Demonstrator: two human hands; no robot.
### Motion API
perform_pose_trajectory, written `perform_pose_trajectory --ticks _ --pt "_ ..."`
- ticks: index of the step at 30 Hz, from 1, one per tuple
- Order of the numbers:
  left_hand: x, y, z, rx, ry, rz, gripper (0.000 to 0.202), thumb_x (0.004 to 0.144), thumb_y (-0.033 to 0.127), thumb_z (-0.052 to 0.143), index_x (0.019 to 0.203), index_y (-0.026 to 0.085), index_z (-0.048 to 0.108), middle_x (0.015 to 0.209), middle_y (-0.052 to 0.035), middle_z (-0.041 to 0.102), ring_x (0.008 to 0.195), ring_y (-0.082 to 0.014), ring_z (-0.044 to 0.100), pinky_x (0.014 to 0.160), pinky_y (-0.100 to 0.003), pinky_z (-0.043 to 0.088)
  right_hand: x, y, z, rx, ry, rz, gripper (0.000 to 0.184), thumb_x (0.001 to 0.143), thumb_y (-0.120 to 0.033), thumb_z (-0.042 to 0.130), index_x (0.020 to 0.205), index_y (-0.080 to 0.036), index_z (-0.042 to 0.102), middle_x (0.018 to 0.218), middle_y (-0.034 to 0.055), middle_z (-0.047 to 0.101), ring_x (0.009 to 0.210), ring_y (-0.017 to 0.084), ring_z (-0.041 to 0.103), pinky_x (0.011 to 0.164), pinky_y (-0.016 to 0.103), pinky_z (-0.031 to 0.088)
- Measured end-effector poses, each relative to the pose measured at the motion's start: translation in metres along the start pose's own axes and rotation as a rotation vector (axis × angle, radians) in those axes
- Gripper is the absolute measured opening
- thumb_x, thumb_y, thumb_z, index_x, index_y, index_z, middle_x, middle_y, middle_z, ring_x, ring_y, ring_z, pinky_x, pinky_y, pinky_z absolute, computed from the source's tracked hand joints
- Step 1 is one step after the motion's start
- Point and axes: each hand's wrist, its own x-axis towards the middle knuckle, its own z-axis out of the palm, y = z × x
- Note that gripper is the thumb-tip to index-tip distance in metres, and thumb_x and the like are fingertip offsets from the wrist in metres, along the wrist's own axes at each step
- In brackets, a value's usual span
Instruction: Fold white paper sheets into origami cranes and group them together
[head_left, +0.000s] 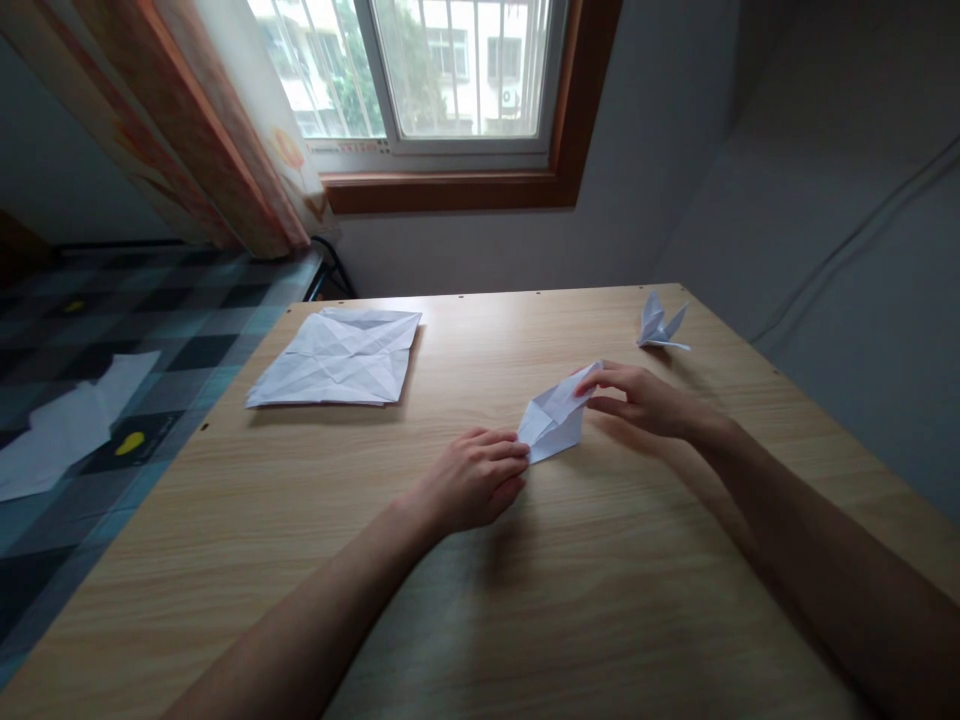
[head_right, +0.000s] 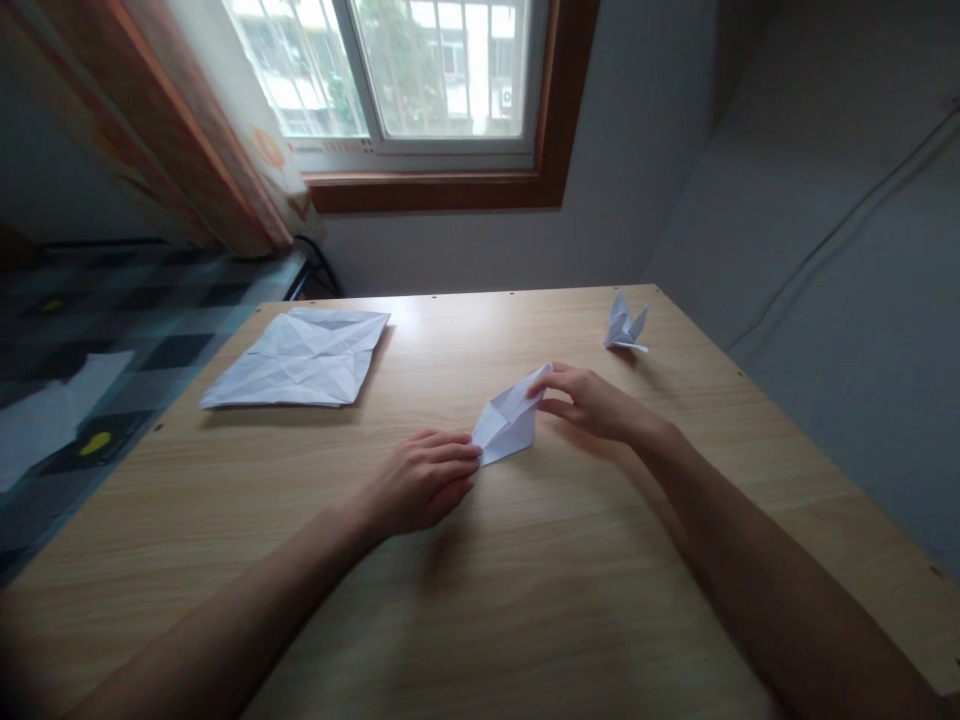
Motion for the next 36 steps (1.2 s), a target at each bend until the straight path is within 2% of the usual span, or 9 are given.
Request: perform_pose_trajectory --ticks 6,11,15,18,21,23,25,30,36 --pt "-0.001 -0.001 0.001 -0.006 0.005 -0.012 0.021 0.091 0.022 0.052 0.1 0.02 0.071 0.111 -0.0019 0.074 0.11 -0.0193 0.066 0.094 -0.033 0.049 0.027 0.004 -0.026 -0.06 -0.241 0.034 0.028 0.087 -0.044 0.057 0.076 -0.023 0.072 0.086 0.0051 0.07 0.074 0.02 0.063 0.068 0.032 0.048" --pt "-0.001 -0.003 0.002 -0.003 0.01 -0.01 0.02 0.09 0.022 0.053 0.099 0.021 0.071 0.111 -0.001 0.074 0.109 -0.0193 0.066 0.092 -0.033 0.049 0.033 0.008 -0.032 -0.054 -0.241 0.122 0.025 0.076 -0.046 0.069 0.069 -0.022 0.07 0.073 0.0028 0.069 0.065 0.018 0.06 0.06 0.028 0.044" --pt "0.0 -0.003 0.001 0.002 -0.002 -0.01 0.02 0.091 0.022 0.053 0.1 0.021 0.07 0.112 -0.0023 0.073 0.11 -0.0189 0.065 0.092 -0.032 0.048 0.028 0.013 -0.026 0.001 -0.079 0.198 0.024 0.069 -0.04 0.076 0.067 -0.02 0.064 0.066 0.0013 0.066 0.061 0.017 0.06 0.056 0.028 0.045" --pt "0.0 -0.002 0.0 0.013 -0.008 -0.009 0.021 0.091 0.022 0.051 0.101 0.02 0.07 0.112 -0.0036 0.073 0.11 -0.0191 0.065 0.092 -0.032 0.048 0.022 0.014 -0.014 0.094 0.131 0.215 0.024 0.069 -0.034 0.076 0.082 -0.019 0.062 0.068 0.0003 0.065 0.06 0.016 0.059 0.053 0.027 0.046" --pt "0.0 -0.001 0.0 0.02 -0.014 -0.004 0.022 0.091 0.023 0.051 0.103 0.019 0.069 0.112 -0.0047 0.073 0.11 -0.0204 0.064 0.092 -0.034 0.048 0.017 0.011 0.003 0.274 0.301 0.262 0.053 0.069 -0.029 0.076 0.116 -0.02 0.055 0.063 -0.0047 0.061 0.058 0.015 0.058 0.054 0.027 0.048" --pt "0.001 -0.001 0.001 0.019 -0.013 -0.001 0.021 0.09 0.023 0.052 0.103 0.018 0.069 0.112 -0.0043 0.072 0.11 -0.021 0.064 0.092 -0.035 0.048 0.015 0.009 0.016 0.424 0.431 0.314 0.065 0.066 -0.03 0.078 0.124 -0.019 0.051 0.063 -0.0055 0.061 0.061 0.015 0.06 0.059 0.029 0.052" --pt "0.001 0.0 0.001 0.016 -0.018 -0.001 0.02 0.09 0.024 0.053 0.102 0.018 0.068 0.112 -0.0039 0.072 0.109 -0.0216 0.064 0.092 -0.035 0.047 0.015 0.007 0.025 0.529 0.54 0.344 0.06 0.064 -0.035 0.08 0.116 -0.017 0.057 0.069 -0.0018 0.066 0.064 0.016 0.063 0.064 0.032 0.054" --pt "0.001 0.002 0.0 0.016 -0.047 -0.01 0.02 0.091 0.025 0.053 0.103 0.019 0.067 0.11 -0.0055 0.072 0.109 -0.0212 0.063 0.092 -0.035 0.046 0.026 0.007 0.033 0.518 0.629 0.364 0.035 0.065 -0.047 0.077 0.078 -0.016 0.068 0.072 0.0049 0.069 0.065 0.018 0.064 0.059 0.033 0.054" --pt "0.002 0.005 -0.001 0.025 -0.048 -0.019 0.02 0.091 0.025 0.052 0.102 0.019 0.067 0.109 -0.006 0.071 0.107 -0.0205 0.063 0.092 -0.034 0.046 0.034 0.008 0.042 0.515 0.719 0.391 0.04 0.068 -0.052 0.071 0.086 -0.016 0.065 0.07 0.0027 0.065 0.063 0.017 0.061 0.059 0.032 0.053"
